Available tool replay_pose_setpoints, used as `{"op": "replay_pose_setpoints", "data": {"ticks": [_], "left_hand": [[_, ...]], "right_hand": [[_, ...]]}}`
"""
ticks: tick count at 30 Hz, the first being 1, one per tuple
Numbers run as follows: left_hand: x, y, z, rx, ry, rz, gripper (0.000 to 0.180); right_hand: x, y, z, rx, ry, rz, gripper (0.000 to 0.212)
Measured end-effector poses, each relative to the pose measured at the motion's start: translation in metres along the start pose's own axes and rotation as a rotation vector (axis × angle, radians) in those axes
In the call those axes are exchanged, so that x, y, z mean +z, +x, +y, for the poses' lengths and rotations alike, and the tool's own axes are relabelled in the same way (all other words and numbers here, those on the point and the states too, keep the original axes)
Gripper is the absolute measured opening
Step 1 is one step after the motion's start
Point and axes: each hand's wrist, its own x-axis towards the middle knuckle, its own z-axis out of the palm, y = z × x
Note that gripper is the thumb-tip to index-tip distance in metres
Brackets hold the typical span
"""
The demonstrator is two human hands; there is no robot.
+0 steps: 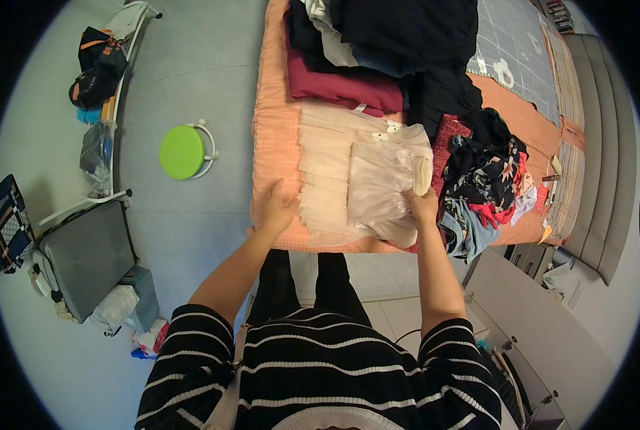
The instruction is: The person folds a beige skirt, a black floral top, and a red t-shirt on a bed. They smooth each garment and place it into a neat pile.
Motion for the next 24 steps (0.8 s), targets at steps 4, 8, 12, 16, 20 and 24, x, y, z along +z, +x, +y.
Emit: {"op": "replay_pose_setpoints", "data": {"ticks": [4, 8, 12, 16, 20, 24], "left_hand": [[0.005, -0.009, 0.026, 0.043, 0.033, -0.037, 0.07], [0.016, -0.012, 0.022, 0.145, -0.025, -0.025, 0.07], [0.027, -0.011, 0.009, 0.216, -0.098, -0.002, 0.068], [0.026, -0.015, 0.018, 0.197, -0.075, -0.029, 0.069], [0.04, -0.017, 0.024, 0.087, -0.359, -0.151, 0.062], [0.025, -0.031, 0.076, -0.4, -1.178, -0.438, 0.055]], "right_hand": [[-0.001, -0.007, -0.004, 0.043, -0.099, 0.027, 0.053], [0.001, -0.024, -0.017, -0.041, -0.126, 0.098, 0.063], [0.005, -0.019, -0.003, -0.085, -0.205, 0.14, 0.072], [0.003, -0.023, -0.007, 0.031, -0.364, 0.082, 0.054], [0.018, -0.043, -0.016, -0.34, -0.041, 0.046, 0.029], [0.028, -0.135, -0.08, -0.406, 0.244, -0.33, 0.031]]}}
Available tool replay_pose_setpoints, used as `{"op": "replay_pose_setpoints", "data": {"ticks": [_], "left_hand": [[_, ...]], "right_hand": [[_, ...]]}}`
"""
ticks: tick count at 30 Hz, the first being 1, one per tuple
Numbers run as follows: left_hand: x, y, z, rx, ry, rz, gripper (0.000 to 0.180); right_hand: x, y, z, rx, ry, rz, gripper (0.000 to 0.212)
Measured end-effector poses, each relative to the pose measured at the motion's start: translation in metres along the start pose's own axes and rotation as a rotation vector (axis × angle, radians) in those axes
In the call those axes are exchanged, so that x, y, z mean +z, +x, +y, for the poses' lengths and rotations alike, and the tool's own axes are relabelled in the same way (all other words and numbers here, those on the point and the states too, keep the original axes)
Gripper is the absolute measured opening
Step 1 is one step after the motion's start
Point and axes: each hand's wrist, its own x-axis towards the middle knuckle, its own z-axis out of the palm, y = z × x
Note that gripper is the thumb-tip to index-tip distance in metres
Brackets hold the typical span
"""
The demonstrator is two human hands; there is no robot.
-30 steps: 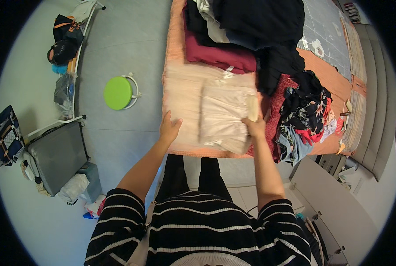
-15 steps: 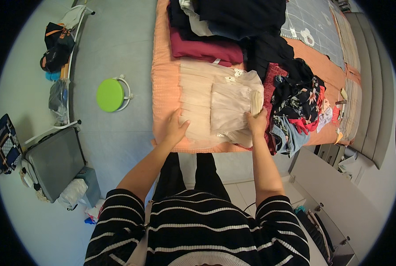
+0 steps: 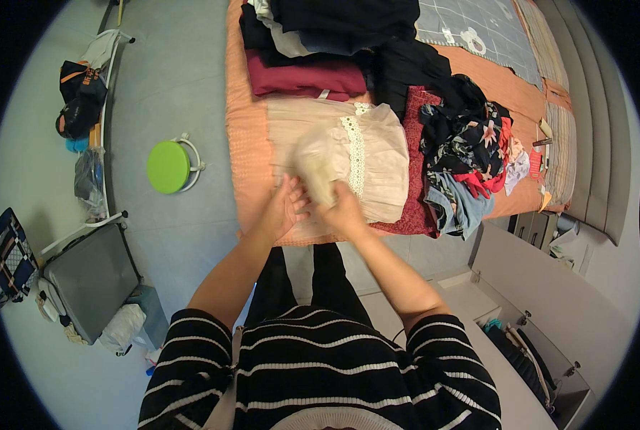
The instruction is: The person folds a beige skirt, a black floral top, and a red t-shirt on a bed. They smooth each garment and place it into a neat pile.
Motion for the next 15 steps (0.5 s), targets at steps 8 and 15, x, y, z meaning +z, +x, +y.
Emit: {"op": "replay_pose_setpoints", "data": {"ticks": [8, 15], "left_hand": [[-0.039, -0.007, -0.004, 0.133, 0.205, -0.239, 0.065], [0.017, -0.013, 0.031, 0.482, 0.46, -0.283, 0.075]], "right_hand": [[0.009, -0.058, -0.063, -0.177, 0.309, -0.417, 0.027], [-0.166, -0.05, -0.131, -0.295, 0.213, -0.666, 0.04]]}}
